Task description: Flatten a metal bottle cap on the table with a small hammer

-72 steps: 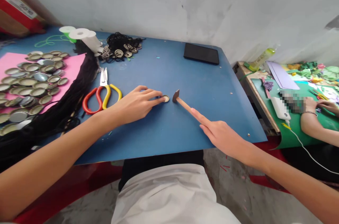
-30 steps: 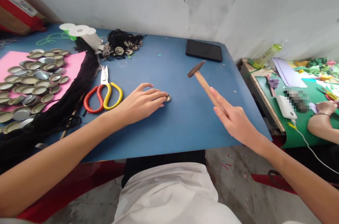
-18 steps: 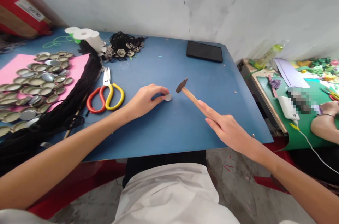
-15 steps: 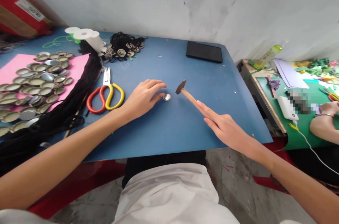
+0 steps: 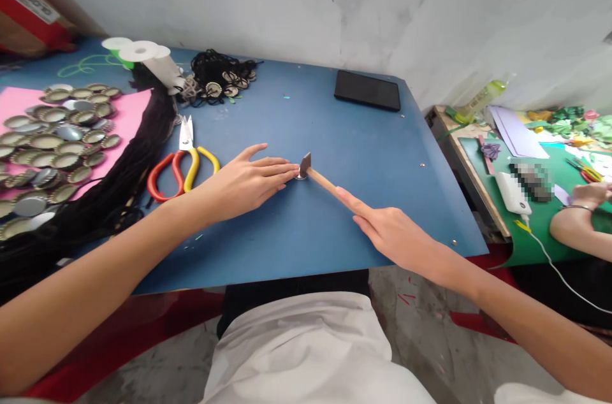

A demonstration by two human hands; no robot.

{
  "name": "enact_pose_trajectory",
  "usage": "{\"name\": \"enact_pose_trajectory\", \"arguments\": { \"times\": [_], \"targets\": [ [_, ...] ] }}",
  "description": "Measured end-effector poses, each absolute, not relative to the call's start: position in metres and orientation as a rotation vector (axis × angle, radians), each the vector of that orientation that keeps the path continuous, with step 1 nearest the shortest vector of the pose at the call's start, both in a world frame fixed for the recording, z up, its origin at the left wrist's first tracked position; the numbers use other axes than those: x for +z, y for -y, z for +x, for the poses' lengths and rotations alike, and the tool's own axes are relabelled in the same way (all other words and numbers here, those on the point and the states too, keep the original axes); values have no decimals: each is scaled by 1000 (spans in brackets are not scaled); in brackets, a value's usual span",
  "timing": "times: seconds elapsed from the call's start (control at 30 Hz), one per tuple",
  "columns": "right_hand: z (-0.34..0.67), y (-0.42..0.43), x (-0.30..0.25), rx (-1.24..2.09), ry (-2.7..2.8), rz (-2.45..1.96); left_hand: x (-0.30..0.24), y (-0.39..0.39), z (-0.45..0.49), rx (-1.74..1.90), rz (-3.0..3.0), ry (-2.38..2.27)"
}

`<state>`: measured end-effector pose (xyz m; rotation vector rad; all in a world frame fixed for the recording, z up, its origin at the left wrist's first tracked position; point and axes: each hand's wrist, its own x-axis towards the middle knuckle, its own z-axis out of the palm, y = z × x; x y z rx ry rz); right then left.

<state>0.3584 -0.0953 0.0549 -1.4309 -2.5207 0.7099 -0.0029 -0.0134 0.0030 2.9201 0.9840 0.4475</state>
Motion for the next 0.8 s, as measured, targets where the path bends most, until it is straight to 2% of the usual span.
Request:
{"name": "enact_pose_trajectory", "arguments": {
  "times": [0.2,0.33,0.47,0.63,0.8],
  "targets": [
    [360,94,58,510,2312,-1597,5,14,-3,443,2895,-989],
    [361,94,51,627,2502,-1572,4,14,-4,440,2892,-988],
    [361,96,49,493,2306,-1602,3,13,-4,435,2891,-978],
    [359,95,51,676,2503,-1560,4,13,-4,421,2892,-994],
    [361,94,50,600,2341,-1570,4,13,-4,434,2897,-971]
  ]
}}
